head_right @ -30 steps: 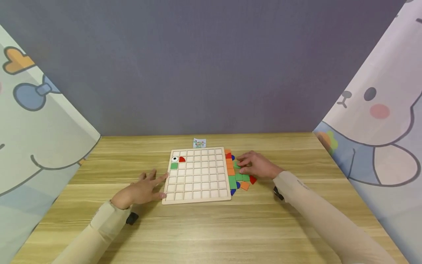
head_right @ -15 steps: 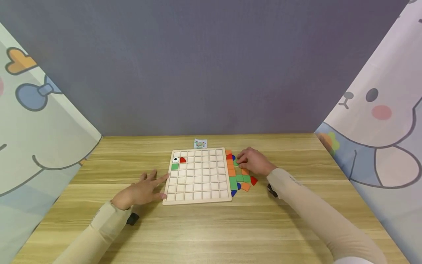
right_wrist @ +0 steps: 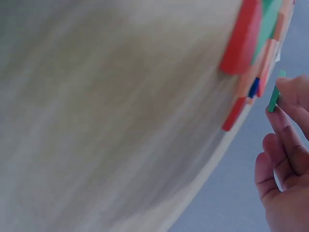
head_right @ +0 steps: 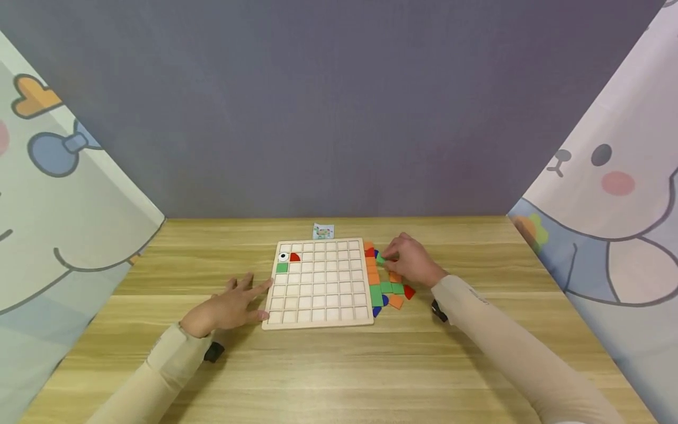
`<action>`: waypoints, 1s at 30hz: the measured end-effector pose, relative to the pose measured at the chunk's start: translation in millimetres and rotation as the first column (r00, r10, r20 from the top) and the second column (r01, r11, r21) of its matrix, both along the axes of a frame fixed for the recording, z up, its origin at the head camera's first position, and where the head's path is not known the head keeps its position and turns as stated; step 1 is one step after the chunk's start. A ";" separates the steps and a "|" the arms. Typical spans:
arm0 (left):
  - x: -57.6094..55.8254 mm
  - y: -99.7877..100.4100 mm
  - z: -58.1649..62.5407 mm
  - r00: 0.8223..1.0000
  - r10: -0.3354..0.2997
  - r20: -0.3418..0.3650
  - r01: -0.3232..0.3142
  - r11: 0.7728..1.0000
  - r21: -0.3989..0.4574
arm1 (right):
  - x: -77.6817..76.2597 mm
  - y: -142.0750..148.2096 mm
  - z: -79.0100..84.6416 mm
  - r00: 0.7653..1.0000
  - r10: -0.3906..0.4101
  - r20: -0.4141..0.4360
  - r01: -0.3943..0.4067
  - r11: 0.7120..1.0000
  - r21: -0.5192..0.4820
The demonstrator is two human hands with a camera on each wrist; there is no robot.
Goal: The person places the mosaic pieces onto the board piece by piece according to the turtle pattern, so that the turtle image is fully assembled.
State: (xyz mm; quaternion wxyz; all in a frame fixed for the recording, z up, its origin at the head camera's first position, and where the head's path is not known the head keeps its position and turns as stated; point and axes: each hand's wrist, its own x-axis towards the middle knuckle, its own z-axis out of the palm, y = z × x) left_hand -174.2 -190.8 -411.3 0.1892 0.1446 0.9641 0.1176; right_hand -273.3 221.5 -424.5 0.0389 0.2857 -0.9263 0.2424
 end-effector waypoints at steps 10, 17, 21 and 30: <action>-1.4 -1.5 1.1 1.000 0.004 -0.001 -0.004 1.000 -0.010 | 11.1 -44.2 17.3 0.989 0.151 0.011 -0.149 0.984 -0.093; -1.5 -1.0 1.7 1.000 -0.007 -0.004 0.007 1.000 0.000 | 4.1 -89.3 20.2 0.976 0.216 0.014 -0.215 0.975 -0.053; -1.9 -2.0 1.2 1.000 -0.007 -0.005 0.007 1.000 0.001 | 3.2 -117.4 20.0 0.969 0.243 0.036 -0.241 0.970 -0.038; -3.0 -1.1 -0.6 1.000 -0.002 -0.013 0.002 1.000 -0.014 | -5.2 -169.6 13.3 0.960 0.271 0.063 -0.275 0.960 0.049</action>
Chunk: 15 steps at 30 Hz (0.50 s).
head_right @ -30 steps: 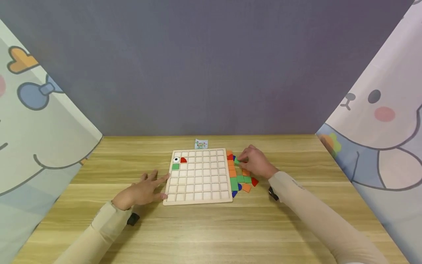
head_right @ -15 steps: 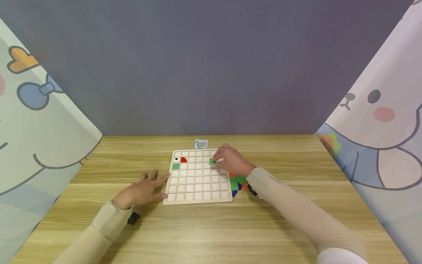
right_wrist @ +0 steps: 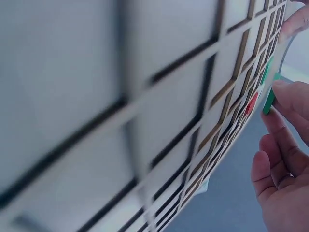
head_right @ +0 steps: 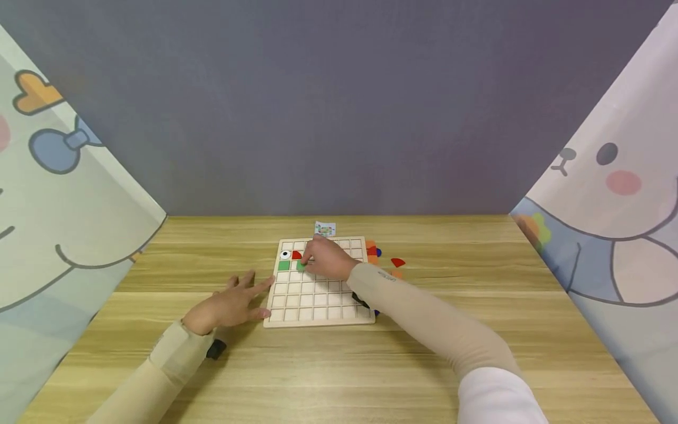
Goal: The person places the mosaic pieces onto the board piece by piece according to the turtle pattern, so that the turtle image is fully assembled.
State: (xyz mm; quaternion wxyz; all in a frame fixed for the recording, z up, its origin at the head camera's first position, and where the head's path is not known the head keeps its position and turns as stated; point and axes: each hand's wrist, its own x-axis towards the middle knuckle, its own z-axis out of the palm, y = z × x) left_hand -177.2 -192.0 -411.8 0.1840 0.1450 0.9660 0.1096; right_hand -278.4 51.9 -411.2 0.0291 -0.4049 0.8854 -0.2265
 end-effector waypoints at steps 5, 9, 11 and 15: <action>0.6 1.8 0.9 1.000 0.003 0.001 -0.003 1.000 0.001 | -3.4 -14.1 -3.8 0.999 -0.026 0.023 0.025 0.999 0.028; 0.8 2.3 1.7 1.000 0.008 0.007 -0.008 1.000 -0.001 | -4.7 -20.2 -5.8 0.999 -0.027 0.021 0.027 0.999 0.035; 0.6 1.8 1.5 1.000 0.007 0.007 -0.007 1.000 -0.005 | -4.7 -22.7 -6.0 0.999 -0.028 0.020 0.028 0.999 0.038; 0.9 1.9 2.1 1.000 0.005 0.004 -0.005 1.000 -0.008 | -3.2 -25.4 -4.0 0.999 -0.039 0.024 0.038 0.998 0.042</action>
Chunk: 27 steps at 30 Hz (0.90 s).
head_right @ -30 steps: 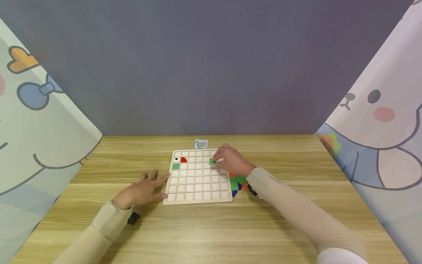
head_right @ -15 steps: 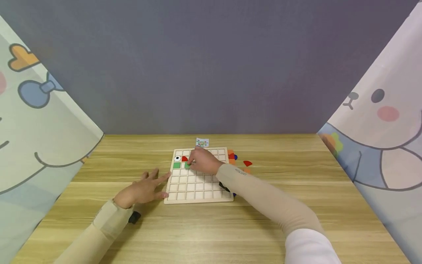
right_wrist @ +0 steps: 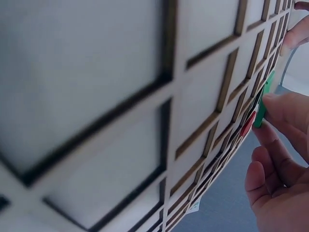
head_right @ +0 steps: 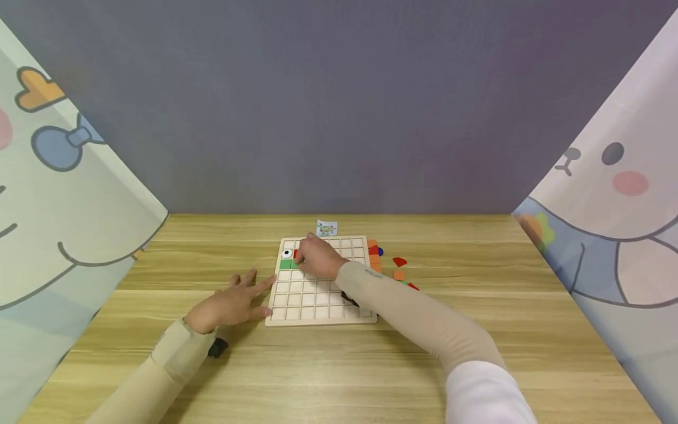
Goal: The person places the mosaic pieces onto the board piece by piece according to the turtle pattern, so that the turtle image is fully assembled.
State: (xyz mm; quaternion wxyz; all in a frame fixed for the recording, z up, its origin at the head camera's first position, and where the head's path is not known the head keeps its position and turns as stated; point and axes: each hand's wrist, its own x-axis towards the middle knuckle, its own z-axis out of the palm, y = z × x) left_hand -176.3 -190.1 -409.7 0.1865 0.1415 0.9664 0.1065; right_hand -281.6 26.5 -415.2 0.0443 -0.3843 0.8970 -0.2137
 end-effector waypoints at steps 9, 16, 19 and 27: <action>0.8 0.4 1.3 1.000 0.004 0.000 -0.004 1.000 0.002 | -1.2 -2.3 -0.9 0.999 0.000 -0.032 0.001 1.000 0.019; 0.4 0.7 1.7 1.000 0.000 -0.019 0.000 1.000 0.007 | 1.2 -2.1 -0.2 0.999 0.001 -0.044 -0.001 1.000 0.017; 0.3 1.1 1.9 1.000 0.000 -0.027 0.001 1.000 0.008 | 2.6 -2.7 -1.0 0.999 0.001 -0.047 0.001 1.000 0.023; -0.3 0.9 1.1 1.000 0.007 -0.015 -0.006 1.000 0.011 | 5.3 -2.7 -3.2 0.999 -0.001 -0.042 0.003 0.999 0.038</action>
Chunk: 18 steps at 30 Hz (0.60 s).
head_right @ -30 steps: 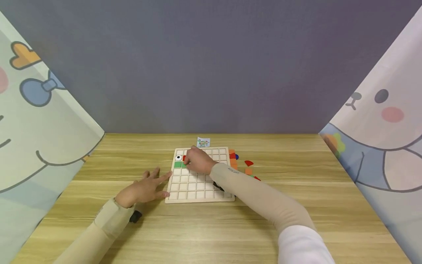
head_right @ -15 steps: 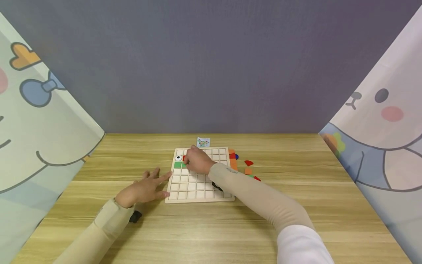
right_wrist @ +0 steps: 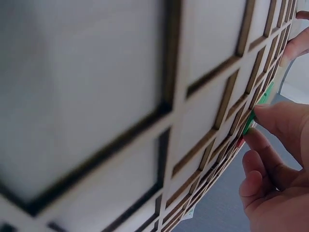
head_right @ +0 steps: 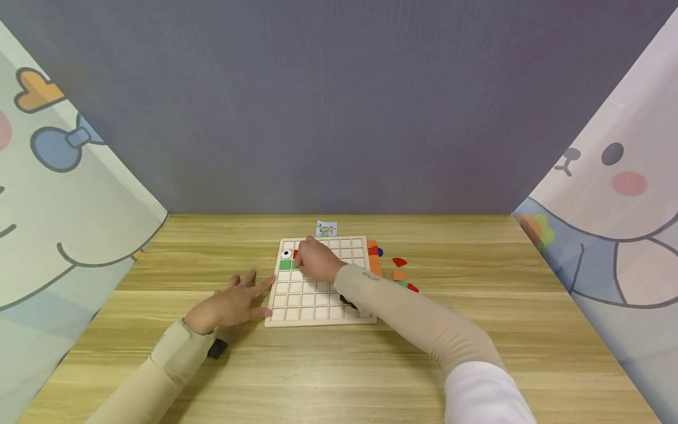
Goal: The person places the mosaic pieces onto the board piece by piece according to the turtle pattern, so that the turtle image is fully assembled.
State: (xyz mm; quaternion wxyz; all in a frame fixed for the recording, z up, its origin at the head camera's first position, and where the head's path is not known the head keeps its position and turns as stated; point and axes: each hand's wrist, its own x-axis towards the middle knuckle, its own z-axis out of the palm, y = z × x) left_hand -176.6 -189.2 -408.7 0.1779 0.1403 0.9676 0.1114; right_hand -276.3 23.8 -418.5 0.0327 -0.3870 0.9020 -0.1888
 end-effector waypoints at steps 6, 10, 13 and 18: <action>0.4 0.5 0.3 1.000 -0.003 0.005 0.003 1.000 0.002 | 0.7 7.2 2.5 1.000 0.013 -0.018 -0.013 1.000 0.011; 0.8 0.4 0.2 1.000 -0.006 0.010 0.006 1.000 0.002 | 4.6 21.8 9.6 1.000 -0.007 0.000 0.007 1.000 -0.017; 1.0 -0.3 0.1 1.000 -0.005 0.014 0.005 1.000 0.004 | 6.4 38.8 14.5 0.999 -0.032 0.026 0.034 0.998 -0.046; 2.6 -0.7 1.9 1.000 0.002 0.022 -0.002 1.000 0.016 | 6.1 73.9 18.3 0.996 -0.070 0.055 0.075 0.992 -0.098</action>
